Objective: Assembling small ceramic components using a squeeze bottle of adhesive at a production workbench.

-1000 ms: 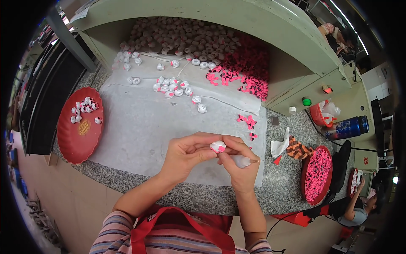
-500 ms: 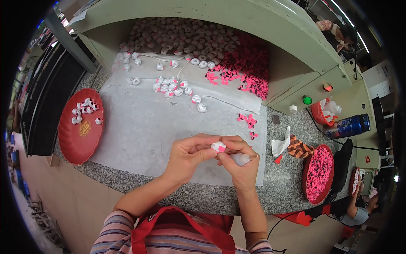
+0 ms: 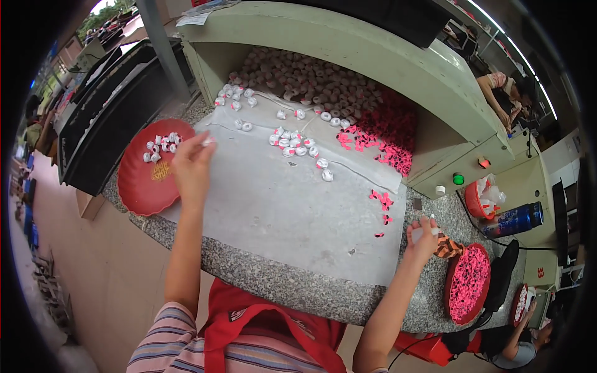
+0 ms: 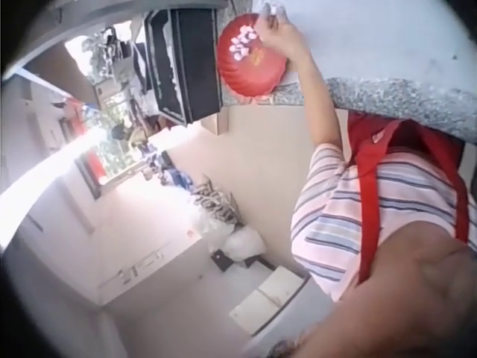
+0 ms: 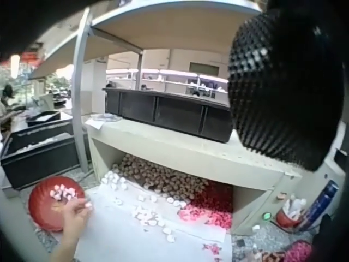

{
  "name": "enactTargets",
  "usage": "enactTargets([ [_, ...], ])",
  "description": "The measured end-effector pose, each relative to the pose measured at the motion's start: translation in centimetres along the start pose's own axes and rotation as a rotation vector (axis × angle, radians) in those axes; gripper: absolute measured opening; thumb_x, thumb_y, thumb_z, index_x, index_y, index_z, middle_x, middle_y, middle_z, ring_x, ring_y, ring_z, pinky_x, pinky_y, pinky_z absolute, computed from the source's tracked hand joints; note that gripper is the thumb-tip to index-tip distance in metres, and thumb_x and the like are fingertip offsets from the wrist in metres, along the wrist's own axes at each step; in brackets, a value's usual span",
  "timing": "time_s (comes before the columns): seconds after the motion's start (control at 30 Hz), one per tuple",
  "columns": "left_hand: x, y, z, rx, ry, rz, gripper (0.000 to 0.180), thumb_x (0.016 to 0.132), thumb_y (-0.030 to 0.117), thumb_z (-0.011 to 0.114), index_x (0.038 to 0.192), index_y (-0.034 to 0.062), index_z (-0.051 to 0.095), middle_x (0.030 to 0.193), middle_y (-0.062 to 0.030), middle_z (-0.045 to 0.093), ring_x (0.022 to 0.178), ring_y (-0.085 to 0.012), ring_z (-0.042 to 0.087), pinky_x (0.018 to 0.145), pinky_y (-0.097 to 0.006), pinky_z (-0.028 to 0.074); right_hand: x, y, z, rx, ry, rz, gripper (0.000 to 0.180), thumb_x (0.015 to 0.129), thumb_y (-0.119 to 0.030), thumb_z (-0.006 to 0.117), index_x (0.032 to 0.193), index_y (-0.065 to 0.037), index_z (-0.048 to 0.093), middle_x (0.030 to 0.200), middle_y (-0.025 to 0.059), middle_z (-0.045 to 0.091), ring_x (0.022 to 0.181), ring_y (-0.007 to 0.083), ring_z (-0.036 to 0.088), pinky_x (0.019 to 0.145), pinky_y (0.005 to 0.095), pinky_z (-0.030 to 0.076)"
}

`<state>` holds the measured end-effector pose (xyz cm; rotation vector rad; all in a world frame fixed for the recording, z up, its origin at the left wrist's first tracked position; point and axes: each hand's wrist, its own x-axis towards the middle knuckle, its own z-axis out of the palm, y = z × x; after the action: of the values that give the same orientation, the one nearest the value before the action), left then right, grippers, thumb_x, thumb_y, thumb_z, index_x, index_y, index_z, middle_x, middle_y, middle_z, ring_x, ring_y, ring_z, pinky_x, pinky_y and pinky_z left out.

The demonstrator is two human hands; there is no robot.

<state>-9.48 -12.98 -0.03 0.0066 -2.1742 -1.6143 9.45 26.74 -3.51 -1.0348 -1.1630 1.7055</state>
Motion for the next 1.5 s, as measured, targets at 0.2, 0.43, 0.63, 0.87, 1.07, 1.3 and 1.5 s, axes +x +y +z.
enactTargets([
  [0.2,-1.2,-0.1,5.4,0.279,-0.162,0.422,0.03,0.069,0.006,0.065,0.098,0.0067,0.057,0.094,-0.0119,0.054,0.088,-0.029,0.053,0.076,-0.035,0.044,0.3,0.2,-0.3,0.05,0.055,-0.137,0.043,0.074,0.002,0.052,0.114,0.0,0.037,0.092,0.0083,0.046,0.073,0.0157,0.052,0.063,0.0279,0.048],
  [0.43,-3.1,0.5,11.7,0.524,-0.415,0.504,0.024,0.069,0.005,0.065,0.091,0.0059,0.055,0.09,-0.0097,0.055,0.083,-0.0261,0.056,0.071,-0.033,0.046,-5.8,0.4,3.8,-0.143,-0.238,-0.291,0.042,0.076,0.006,0.055,0.113,0.002,0.036,0.095,0.0101,0.045,0.081,0.0164,0.051,0.07,0.0278,0.049],
  [0.63,-7.6,6.9,7.9,-0.821,-0.99,-0.75,0.024,0.078,0.004,0.061,0.1,-0.0001,0.056,0.09,-0.0056,0.06,0.09,-0.0181,0.059,0.077,-0.029,0.05,-11.1,-3.5,5.5,-0.08,-0.541,-0.145,0.036,0.076,0.005,0.054,0.109,0.001,0.041,0.083,0.0068,0.054,0.073,0.0137,0.054,0.065,0.025,0.047],
  [0.87,-11.9,8.6,7.6,-0.501,-0.832,-0.174,0.045,0.073,-0.013,0.058,0.116,-0.0014,0.05,0.101,-0.0103,0.056,0.094,-0.0168,0.057,0.079,-0.025,0.05,-14.5,-4.2,4.7,-0.216,-0.485,-0.433,0.025,0.068,-0.011,0.059,0.089,0.001,0.055,0.092,0.0098,0.055,0.076,0.0136,0.053,0.07,0.0252,0.043],
  [1.07,-11.8,8.6,7.4,-0.456,-0.772,0.01,0.038,0.072,-0.012,0.059,0.109,-0.0013,0.055,0.099,-0.0106,0.055,0.09,-0.0157,0.057,0.077,-0.026,0.052,-15.3,-3.6,3.6,-0.375,-0.636,-0.754,0.021,0.07,-0.008,0.059,0.088,0.001,0.054,0.084,0.0093,0.057,0.074,0.0145,0.054,0.068,0.0251,0.043],
  [1.3,-11.8,8.9,7.4,-0.46,-0.728,0.041,0.036,0.072,-0.009,0.061,0.107,0.002,0.058,0.098,-0.0108,0.057,0.086,-0.0154,0.058,0.076,-0.026,0.053,-14.6,-3.7,4.3,-0.39,-0.617,-0.902,0.022,0.066,-0.003,0.065,0.086,0.001,0.056,0.071,0.0127,0.062,0.058,0.0197,0.061,0.054,0.0259,0.047],
  [1.5,-11.9,9.0,7.5,-0.442,-0.723,0.062,0.036,0.072,-0.006,0.062,0.106,0.0049,0.06,0.095,-0.0097,0.058,0.081,-0.0151,0.06,0.073,-0.025,0.053,-14.5,-3.9,4.5,-0.392,-0.652,-0.927,0.022,0.067,-0.001,0.063,0.087,0.002,0.055,0.071,0.0123,0.062,0.056,0.0202,0.061,0.051,0.0262,0.047],
])
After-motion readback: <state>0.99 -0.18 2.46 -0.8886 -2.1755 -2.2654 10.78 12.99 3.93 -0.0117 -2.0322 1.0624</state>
